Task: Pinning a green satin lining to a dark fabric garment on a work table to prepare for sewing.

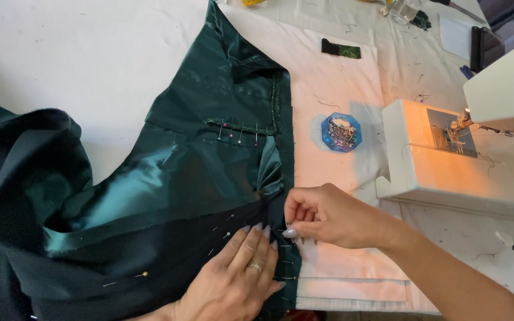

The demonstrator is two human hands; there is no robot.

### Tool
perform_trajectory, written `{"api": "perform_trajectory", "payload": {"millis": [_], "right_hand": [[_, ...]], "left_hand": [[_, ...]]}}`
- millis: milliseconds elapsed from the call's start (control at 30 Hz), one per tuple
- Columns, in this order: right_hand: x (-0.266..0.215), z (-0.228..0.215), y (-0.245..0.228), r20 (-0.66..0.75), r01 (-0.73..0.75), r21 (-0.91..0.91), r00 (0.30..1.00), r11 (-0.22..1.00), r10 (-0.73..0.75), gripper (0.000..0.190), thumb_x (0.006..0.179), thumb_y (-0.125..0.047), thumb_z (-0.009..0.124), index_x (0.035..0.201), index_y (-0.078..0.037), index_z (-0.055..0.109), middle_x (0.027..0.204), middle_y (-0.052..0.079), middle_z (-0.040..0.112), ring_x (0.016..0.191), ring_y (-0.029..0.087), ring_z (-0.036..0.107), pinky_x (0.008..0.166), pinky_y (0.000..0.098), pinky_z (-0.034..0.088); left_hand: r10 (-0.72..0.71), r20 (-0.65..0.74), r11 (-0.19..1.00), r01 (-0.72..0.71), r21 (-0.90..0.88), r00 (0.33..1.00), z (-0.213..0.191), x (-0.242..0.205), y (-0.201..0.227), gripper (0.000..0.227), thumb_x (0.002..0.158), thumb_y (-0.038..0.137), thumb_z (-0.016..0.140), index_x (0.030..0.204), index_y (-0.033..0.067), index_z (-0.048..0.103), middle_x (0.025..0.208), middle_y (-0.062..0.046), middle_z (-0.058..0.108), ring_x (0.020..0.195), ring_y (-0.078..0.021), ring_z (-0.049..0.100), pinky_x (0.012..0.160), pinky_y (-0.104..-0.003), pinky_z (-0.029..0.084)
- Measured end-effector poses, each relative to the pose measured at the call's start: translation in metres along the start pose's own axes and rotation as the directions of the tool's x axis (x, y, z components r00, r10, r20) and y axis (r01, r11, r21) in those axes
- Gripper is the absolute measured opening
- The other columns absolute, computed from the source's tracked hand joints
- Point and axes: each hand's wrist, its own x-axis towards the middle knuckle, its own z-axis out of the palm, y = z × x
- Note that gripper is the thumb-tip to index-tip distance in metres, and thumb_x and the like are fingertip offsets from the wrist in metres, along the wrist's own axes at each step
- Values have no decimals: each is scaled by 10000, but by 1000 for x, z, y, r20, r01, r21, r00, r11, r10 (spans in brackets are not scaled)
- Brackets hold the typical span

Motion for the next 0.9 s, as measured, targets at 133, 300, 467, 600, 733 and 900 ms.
{"api": "perform_trajectory", "payload": {"millis": [133,300,467,600,733,900], "right_hand": [[3,5,6,-29,30,40,999,999,-29,180,852,-178,806,892,-108,645,758,27,694,674,107,606,647,235,524],[2,4,12,-61,25,316,998,949,-6,368,797,-63,835,785,-84,468,751,137,786,609,120,677,537,235,515],[-6,-7,7,-97,-13,200,995,980,33,274,799,-92,839,819,-78,566,737,98,766,636,111,708,569,220,558],[-15,-54,9,-284,-69,-22,957,997,60,60,844,-143,769,867,-97,737,792,43,803,689,110,739,632,242,583],[-7,-109,23,-610,-286,-282,790,916,59,121,904,-237,663,970,-202,758,951,-23,764,871,139,697,771,307,509],[29,-139,63,-471,-235,-568,878,789,-78,269,888,-178,538,1082,-237,715,1078,-60,703,1033,160,595,830,346,438]], "left_hand": [[14,9,1000,-14,4,1000,4,-4,1,521,1099,363,418,1219,-112,599,1244,-309,621,1215,-429,578,1043,-493,478],[32,11,998,-32,50,999,9,-5,-1,552,1084,441,452,1205,-73,611,1246,-272,624,1204,-399,586,1040,-475,467],[40,-71,998,-37,48,997,22,-4,-5,526,1080,463,408,1080,9,672,1117,-188,677,1058,-335,655,920,-427,533],[47,-85,999,-46,21,995,18,5,-11,673,1114,519,194,1115,42,668,1100,-121,642,1093,-304,635,952,-409,523],[105,6,993,-106,54,994,16,5,-18,355,1063,176,408,1353,31,552,1417,-189,567,1325,-323,533,1098,-420,413],[159,-9,984,-158,87,987,22,2,-20,351,1074,234,431,1332,43,573,1378,-175,606,1290,-331,563,1084,-434,432]]}}
